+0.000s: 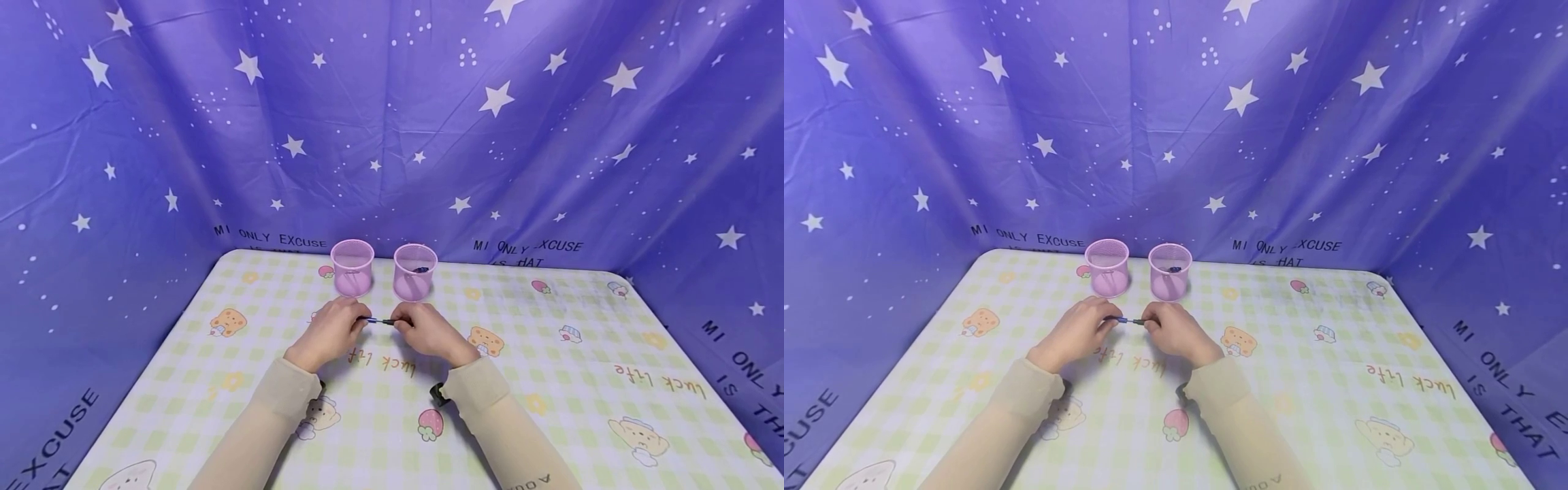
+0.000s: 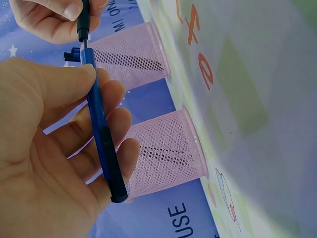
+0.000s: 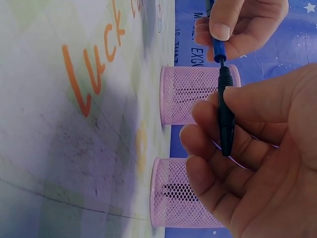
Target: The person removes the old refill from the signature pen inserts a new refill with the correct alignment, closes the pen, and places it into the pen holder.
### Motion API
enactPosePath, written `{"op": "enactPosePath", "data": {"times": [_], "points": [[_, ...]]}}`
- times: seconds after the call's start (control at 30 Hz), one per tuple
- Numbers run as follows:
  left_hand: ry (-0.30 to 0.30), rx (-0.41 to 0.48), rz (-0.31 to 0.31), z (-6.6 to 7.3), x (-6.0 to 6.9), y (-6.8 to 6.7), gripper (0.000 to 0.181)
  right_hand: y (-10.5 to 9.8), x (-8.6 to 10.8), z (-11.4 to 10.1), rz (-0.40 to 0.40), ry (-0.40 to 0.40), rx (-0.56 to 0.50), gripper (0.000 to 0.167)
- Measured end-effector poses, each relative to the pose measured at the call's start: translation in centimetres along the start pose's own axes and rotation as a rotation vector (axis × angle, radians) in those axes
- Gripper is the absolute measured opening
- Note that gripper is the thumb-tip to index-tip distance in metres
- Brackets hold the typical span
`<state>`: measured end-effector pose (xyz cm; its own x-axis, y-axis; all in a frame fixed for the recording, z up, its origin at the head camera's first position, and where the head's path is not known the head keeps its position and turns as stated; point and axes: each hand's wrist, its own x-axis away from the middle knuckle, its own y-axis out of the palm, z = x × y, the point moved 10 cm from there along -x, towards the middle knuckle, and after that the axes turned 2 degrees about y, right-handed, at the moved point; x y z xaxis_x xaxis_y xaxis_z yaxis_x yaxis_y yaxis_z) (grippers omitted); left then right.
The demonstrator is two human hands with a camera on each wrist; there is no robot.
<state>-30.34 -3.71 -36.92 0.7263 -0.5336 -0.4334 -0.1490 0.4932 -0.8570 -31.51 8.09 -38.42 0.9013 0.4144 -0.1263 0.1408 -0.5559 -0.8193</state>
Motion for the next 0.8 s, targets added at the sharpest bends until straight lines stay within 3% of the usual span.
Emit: {"op": "enactPosePath", "data": {"times": [0.43,0.8], "points": [[0.006,-0.007,0.009,-0.3,0.1,-0.3,0.009,-0.1,0.1,0.2,0.001,0.014,-0.002,0.01],[-0.039,-0.016,-0.021,-1.2,0.1,-0.8,0.014,-0.1,0.1,0.6,-0.006,0.029,0.0,0.011]]}}
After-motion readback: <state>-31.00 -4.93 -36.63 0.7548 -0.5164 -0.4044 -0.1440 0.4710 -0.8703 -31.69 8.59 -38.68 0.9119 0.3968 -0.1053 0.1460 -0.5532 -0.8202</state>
